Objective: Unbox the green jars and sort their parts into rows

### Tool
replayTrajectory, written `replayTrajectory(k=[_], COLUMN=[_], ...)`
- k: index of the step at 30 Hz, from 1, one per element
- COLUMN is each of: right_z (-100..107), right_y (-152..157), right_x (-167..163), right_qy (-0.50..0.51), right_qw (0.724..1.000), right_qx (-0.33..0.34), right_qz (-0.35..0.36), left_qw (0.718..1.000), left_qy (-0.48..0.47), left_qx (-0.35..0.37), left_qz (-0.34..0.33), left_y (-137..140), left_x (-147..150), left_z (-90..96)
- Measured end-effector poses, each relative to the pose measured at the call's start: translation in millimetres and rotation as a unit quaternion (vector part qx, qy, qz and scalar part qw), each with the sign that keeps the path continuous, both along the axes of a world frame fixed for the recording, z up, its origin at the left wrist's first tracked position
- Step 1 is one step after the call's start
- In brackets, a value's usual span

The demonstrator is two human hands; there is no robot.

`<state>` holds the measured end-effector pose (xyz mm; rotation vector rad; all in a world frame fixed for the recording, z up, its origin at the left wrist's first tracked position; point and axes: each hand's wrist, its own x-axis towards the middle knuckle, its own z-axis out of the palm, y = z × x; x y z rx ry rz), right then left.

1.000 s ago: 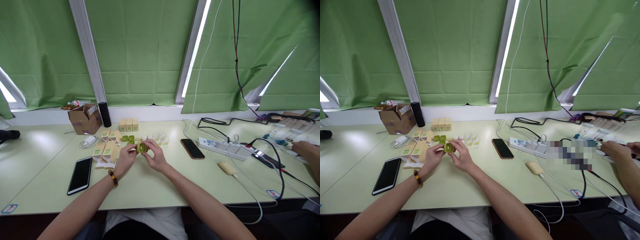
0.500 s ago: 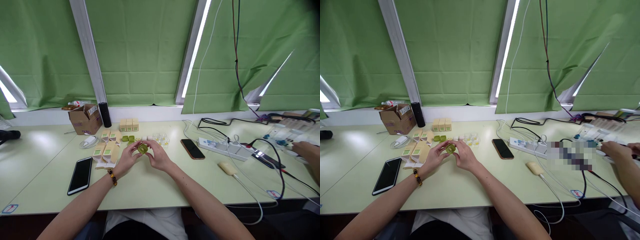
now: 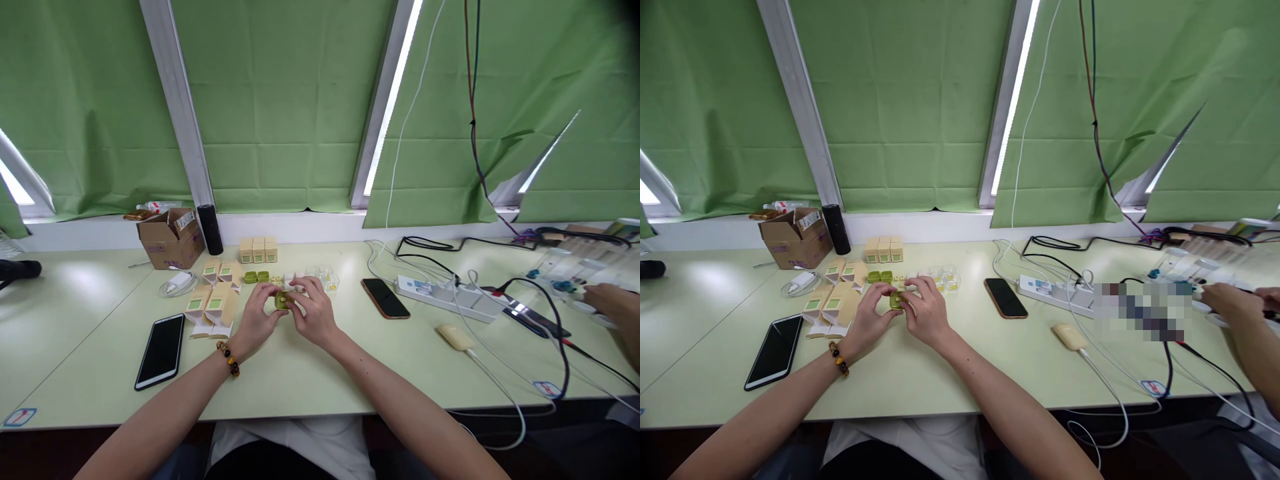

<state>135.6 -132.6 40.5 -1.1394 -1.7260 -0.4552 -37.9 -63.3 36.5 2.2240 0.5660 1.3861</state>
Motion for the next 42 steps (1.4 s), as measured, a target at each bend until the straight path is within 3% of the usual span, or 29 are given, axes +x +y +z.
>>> replayTrajectory(k=[9,13,16,22,31,35,39,42], right_z=[-6.7,-3.7,0.4,2.0,-0.2,9.0,15.2,15.9], right_y=[4.2,4.3,-0.3,-6.8,-3.7,-4.6,0.6,8.5], right_x=[-5.4,-3.8,-3.2,-1.9,7.3,5.1,4.2,6.9], right_qy=[0.024,0.019,-0.006,-0.035,0.019,0.125,0.288,0.430], right_qw=[1.000,0.997,0.990,0.971,0.992,0.986,0.955,0.895], right_qx=[0.012,0.073,0.141,0.236,0.126,0.097,0.035,-0.060], right_qz=[-0.012,0.005,0.014,0.009,0.013,0.042,0.062,0.099], left_qw=[0.991,0.989,0.991,0.992,0.994,0.982,0.920,0.848], left_qy=[0.023,0.022,0.016,-0.007,-0.063,-0.120,-0.204,-0.250], left_qx=[0.134,0.143,0.116,-0.031,-0.040,-0.140,-0.323,-0.441], left_qz=[-0.012,0.024,0.068,0.120,0.083,0.031,-0.092,-0.154], left_y=[-0.2,-0.7,3.6,18.7,16.2,20.6,27.8,29.7], left_x=[-1.2,0.3,-0.2,-5.1,-4.5,-2.4,1.2,2.5], left_z=[-5.1,-3.4,-3.4,0.7,2.0,2.2,1.6,1.1])
